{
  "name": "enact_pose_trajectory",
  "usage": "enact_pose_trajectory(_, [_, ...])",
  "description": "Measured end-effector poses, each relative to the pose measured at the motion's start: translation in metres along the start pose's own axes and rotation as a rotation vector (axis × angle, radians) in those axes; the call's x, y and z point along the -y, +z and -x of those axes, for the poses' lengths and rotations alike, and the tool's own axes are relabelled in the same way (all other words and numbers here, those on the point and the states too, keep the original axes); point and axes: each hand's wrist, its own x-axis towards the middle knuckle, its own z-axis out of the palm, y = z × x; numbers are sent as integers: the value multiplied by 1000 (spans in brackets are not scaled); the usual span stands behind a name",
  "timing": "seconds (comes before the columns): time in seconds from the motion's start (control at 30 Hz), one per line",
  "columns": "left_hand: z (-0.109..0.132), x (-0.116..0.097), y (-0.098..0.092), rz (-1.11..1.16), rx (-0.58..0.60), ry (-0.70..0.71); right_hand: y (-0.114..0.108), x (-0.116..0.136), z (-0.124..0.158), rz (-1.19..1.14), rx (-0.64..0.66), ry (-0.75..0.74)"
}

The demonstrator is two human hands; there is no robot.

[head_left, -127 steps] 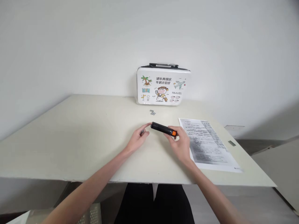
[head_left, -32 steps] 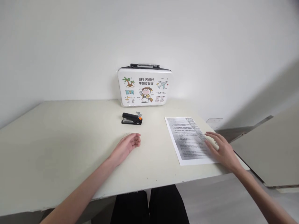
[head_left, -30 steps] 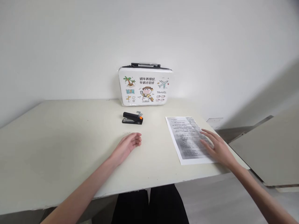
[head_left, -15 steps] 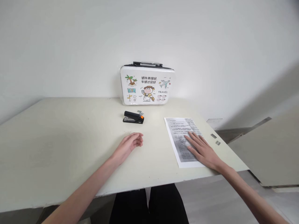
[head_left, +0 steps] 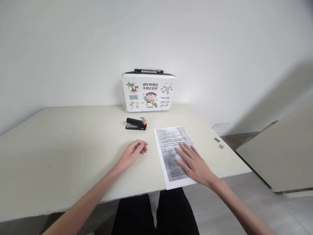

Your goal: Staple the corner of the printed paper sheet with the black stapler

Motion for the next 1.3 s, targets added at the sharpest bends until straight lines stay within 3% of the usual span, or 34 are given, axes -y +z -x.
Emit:
enact_pose_trajectory(0.13, [6, 1, -1, -371, 29, 148, 0, 45, -1, -1, 15, -40])
enact_pose_trajectory(0.27, [13, 11, -15, -682, 65, 319, 3, 91, -9, -38, 9, -64])
enact_pose_trajectory(0.47, [30, 27, -53, -1001, 131, 264, 13, 137, -30, -117, -26, -89])
enact_pose_trajectory(0.6, [44, 26, -77, -1083, 141, 213, 12, 131, -42, -242, -15, -138])
enact_pose_trajectory(0.8, [52, 31, -114, -1092, 103, 190, 11, 82, -58, -411, -93, -54])
enact_pose_trajectory(0.97, [53, 34, -122, -1015, 5, 184, 17, 59, -101, -392, -164, -36])
enact_pose_trajectory(1.13, [57, 32, -118, -961, -32, 166, 35, 77, -175, -340, -222, -89])
enact_pose_trajectory(1.3, [61, 36, -120, -937, -53, 165, 57, 107, -235, -189, -168, -44])
